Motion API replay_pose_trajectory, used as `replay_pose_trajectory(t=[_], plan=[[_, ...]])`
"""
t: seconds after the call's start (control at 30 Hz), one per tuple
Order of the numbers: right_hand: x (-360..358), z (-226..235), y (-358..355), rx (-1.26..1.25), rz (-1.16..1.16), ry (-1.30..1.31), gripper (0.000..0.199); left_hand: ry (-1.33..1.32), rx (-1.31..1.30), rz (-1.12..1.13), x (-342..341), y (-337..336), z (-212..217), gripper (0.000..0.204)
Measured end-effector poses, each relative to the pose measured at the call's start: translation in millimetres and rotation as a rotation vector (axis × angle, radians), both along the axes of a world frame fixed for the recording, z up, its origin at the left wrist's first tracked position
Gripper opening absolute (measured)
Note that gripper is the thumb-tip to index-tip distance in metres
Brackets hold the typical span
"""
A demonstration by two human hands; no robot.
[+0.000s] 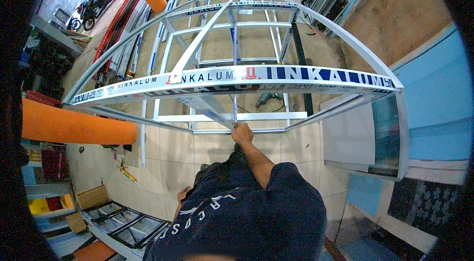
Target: The person measures and marks aluminum profiles, then fits them into a partially assembled frame structure. They use a tape measure and marker to mark cut lines, and handle multiple profile pieces to assemble the frame.
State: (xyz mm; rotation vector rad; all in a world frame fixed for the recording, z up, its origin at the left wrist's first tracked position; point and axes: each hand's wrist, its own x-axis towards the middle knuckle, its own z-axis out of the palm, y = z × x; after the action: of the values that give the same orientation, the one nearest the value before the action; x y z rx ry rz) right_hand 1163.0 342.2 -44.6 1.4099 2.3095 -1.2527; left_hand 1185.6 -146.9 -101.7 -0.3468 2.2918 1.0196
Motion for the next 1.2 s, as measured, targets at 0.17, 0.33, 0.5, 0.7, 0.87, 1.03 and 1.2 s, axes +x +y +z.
replay_pose_trajectory(t=[0.17, 0.33, 0.5, 0.7, 0.87, 1.03, 1.2], plan=[[-1.6, 0.4, 0.5, -0.018, 0.003, -0.029, 0.037, 0.001, 0.000, -0.053, -0.4, -4.9, -1.7, 0.046], [-0.9, -4.1, -0.1, -0.005, -0.011, 0.026, 0.041, 0.023, -0.028, -0.134, 0.6, 1.0, 16.9, 0.046], [-1.0, -0.5, -0.5, 0.010, 0.028, -0.007, 0.036, -0.068, -0.004, 0.072, 5.8, 2.1, 5.4, 0.044], [-0.5, 10.7, -0.5, 0.009, 0.025, 0.009, 0.035, 0.064, -0.045, -0.112, 8.8, -2.9, 8.6, 0.043], [0.4, 4.0, 0.2, 0.035, 0.033, 0.024, 0.043, -0.004, -0.100, -0.123, 3.5, 0.2, 15.8, 0.042], [-1.2, -9.4, -3.8, 0.073, 0.038, 0.012, 0.036, 0.062, -0.115, -0.032, 7.7, -3.9, 7.0, 0.041], [-1.5, -16.2, -4.1, 0.051, 0.050, -0.039, 0.038, 0.080, -0.225, -0.163, 7.6, -10.0, 12.1, 0.043]])
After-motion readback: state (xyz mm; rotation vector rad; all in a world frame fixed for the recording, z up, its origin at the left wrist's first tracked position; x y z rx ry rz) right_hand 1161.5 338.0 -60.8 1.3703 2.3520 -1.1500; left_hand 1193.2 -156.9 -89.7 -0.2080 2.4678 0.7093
